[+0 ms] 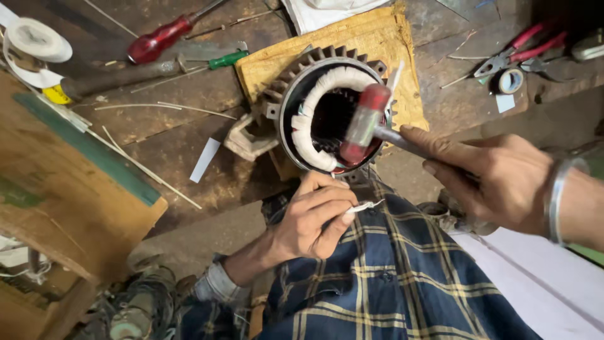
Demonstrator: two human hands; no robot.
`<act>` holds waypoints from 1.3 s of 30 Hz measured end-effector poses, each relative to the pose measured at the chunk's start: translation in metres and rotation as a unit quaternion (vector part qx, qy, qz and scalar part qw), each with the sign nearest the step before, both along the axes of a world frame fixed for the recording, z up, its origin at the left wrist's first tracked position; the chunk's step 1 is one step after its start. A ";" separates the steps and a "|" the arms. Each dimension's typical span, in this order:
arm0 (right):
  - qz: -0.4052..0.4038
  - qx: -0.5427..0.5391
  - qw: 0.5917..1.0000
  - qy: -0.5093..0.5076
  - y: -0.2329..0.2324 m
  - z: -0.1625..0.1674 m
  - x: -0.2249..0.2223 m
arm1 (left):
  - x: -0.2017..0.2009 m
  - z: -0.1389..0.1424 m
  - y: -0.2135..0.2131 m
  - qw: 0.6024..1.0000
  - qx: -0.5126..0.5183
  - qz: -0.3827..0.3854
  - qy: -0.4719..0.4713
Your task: The person wraps white insulating tape around the copper windings of a motor stator. They repeatedly tear off strips of tape and apply them by hand to cover the exposed copper wire, working around the circumference of the stator.
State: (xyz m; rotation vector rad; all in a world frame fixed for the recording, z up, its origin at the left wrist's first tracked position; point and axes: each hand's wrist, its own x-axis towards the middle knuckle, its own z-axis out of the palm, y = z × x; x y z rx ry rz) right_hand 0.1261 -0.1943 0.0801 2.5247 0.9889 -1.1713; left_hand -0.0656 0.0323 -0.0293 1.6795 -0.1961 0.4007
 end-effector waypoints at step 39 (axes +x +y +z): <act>-0.008 0.591 0.805 0.036 0.035 -0.048 -0.114 | 0.003 0.002 0.052 0.909 0.387 -0.026 -0.154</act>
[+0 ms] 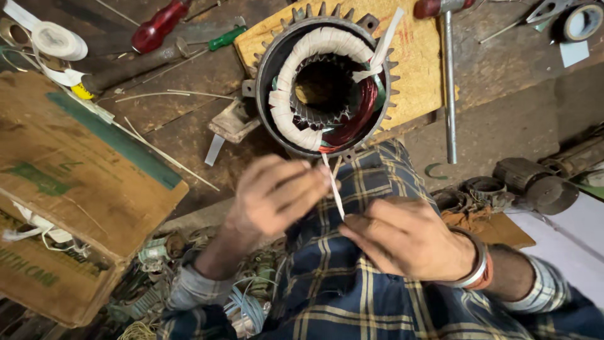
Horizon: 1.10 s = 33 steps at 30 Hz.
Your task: The person wraps white insulating tape around the copper windings of a motor stator. They repeatedly tear off strips of tape and apply them by hand to cover the exposed copper wire, working around the circumference of the stator.
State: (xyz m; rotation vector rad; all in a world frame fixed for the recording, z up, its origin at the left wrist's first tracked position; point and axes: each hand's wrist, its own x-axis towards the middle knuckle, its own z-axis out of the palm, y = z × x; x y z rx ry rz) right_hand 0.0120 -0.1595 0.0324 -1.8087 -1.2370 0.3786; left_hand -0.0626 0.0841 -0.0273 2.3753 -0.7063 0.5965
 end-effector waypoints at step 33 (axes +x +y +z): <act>-0.076 0.032 0.985 -0.150 0.028 -0.054 0.029 | 0.017 0.010 0.032 0.995 0.046 -0.074 -0.041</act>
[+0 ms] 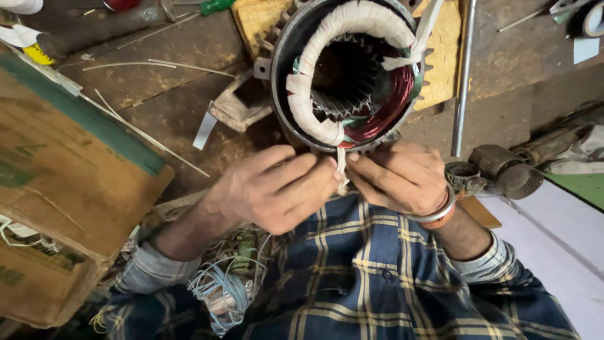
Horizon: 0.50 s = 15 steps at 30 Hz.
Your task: The person wraps white insulating tape around the copper windings of a motor stator. They repeatedly tear off strips of tape and apply them by hand to cover the exposed copper wire, working around the circumference of the stator.
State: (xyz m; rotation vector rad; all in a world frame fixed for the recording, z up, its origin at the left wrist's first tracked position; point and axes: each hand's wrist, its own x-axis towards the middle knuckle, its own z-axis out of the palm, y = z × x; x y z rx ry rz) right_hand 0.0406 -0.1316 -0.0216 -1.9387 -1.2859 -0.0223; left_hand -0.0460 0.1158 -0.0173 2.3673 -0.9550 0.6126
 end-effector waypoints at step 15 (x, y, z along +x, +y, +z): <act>0.038 -0.021 0.998 0.046 -0.004 -0.005 0.007 | -0.002 -0.006 0.001 0.999 0.034 -0.017 0.026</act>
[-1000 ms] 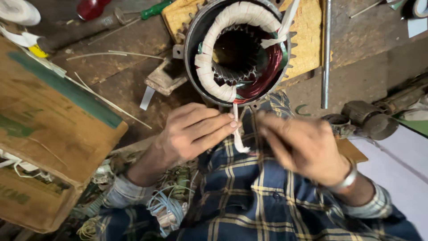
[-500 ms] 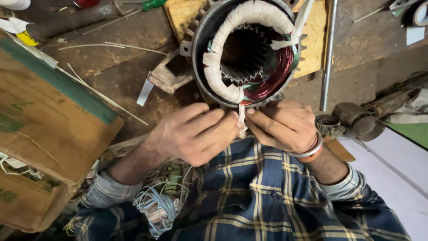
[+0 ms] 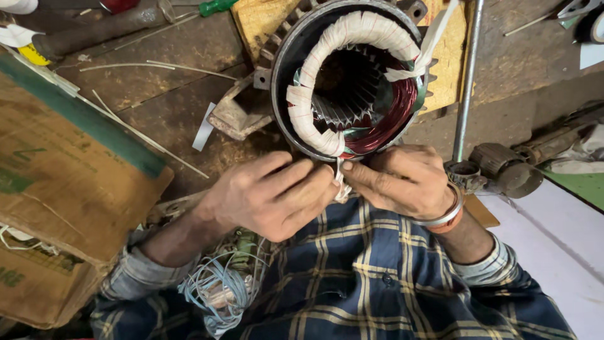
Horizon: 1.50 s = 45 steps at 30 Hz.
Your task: The person wraps white insulating tape around the copper windings of a motor stator. They repeatedly tear off strips of tape and apply them by hand to cover the exposed copper wire, working around the circumference of the stator.
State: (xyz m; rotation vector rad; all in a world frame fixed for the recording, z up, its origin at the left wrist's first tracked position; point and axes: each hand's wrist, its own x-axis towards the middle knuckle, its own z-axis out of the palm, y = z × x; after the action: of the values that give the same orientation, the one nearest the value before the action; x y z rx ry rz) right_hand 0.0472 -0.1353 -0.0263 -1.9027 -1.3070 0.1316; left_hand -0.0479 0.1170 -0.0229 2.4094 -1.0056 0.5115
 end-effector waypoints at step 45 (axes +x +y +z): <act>0.039 0.197 0.979 0.031 -0.014 -0.027 -0.011 | -0.002 -0.006 -0.025 0.970 -0.167 0.013 0.174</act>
State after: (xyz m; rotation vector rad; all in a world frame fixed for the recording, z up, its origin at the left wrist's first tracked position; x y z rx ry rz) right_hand 0.0359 -0.1489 -0.0529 -1.5028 -1.2591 -0.0281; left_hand -0.0498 0.0924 -0.0286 2.1148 -0.6759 0.2296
